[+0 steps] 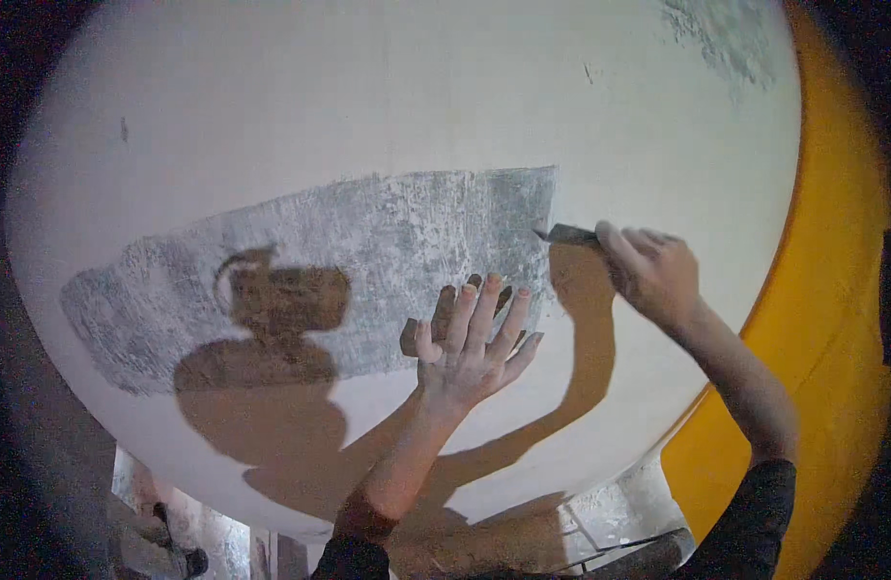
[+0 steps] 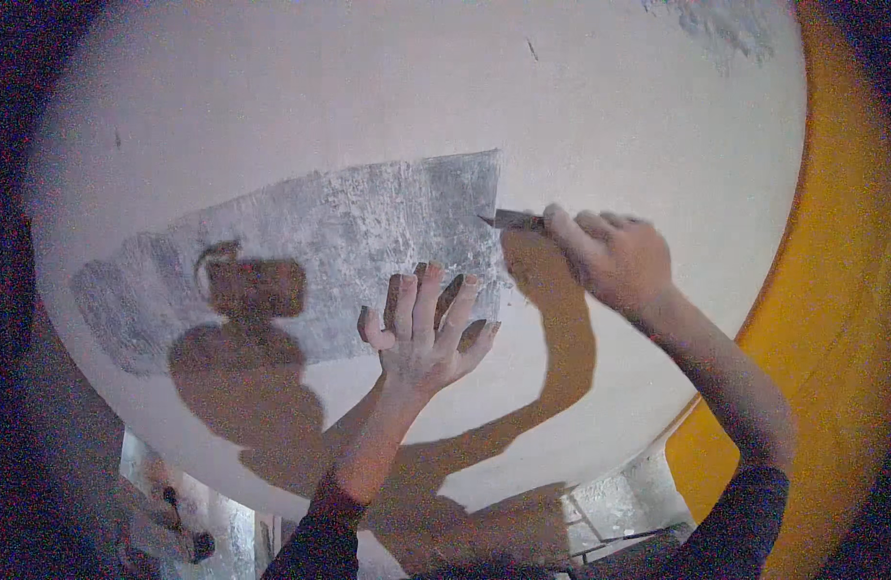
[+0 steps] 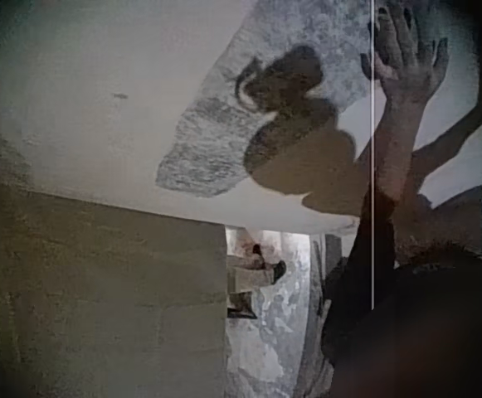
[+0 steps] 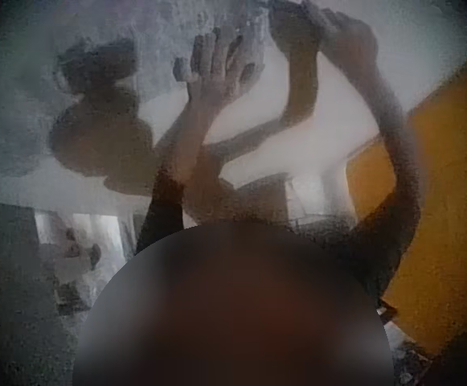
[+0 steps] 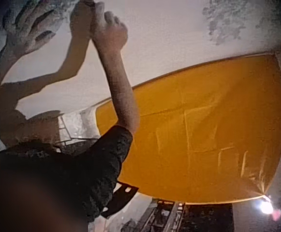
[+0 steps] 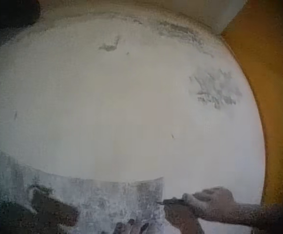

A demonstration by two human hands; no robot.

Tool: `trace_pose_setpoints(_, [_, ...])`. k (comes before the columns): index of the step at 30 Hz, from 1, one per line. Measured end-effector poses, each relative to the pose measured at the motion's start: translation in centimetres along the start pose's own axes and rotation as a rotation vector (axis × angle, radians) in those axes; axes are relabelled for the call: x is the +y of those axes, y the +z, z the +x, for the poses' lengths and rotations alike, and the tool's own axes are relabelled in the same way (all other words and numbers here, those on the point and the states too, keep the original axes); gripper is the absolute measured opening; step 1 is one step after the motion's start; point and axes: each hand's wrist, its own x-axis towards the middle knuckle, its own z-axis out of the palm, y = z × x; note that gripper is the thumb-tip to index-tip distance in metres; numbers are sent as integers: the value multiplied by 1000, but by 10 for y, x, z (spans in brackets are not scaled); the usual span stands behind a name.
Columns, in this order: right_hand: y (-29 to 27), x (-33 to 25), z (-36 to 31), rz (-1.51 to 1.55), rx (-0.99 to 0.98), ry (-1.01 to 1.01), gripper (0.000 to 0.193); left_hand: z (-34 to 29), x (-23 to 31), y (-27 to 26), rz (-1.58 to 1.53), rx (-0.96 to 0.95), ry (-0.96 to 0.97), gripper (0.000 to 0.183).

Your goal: Sanding and smoothing a patch of drywall on a wall.

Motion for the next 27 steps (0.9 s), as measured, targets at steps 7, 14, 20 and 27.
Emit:
trace_pose_setpoints(7, [6,7,-5,-64,68,67,28,0,0,0,-16,15,-6,58])
trace_pose_setpoints(14, [8,5,-8,-33,49,266,23,0,1,-1,-25,-1,-7,58])
trace_pose_setpoints(20, [10,8,-11,-69,81,30,23,0,2,-2,-9,2,-10,58])
trace_pose_setpoints(27, [12,6,-12,-60,18,-14,33,2,-1,-2,10,25,40,57])
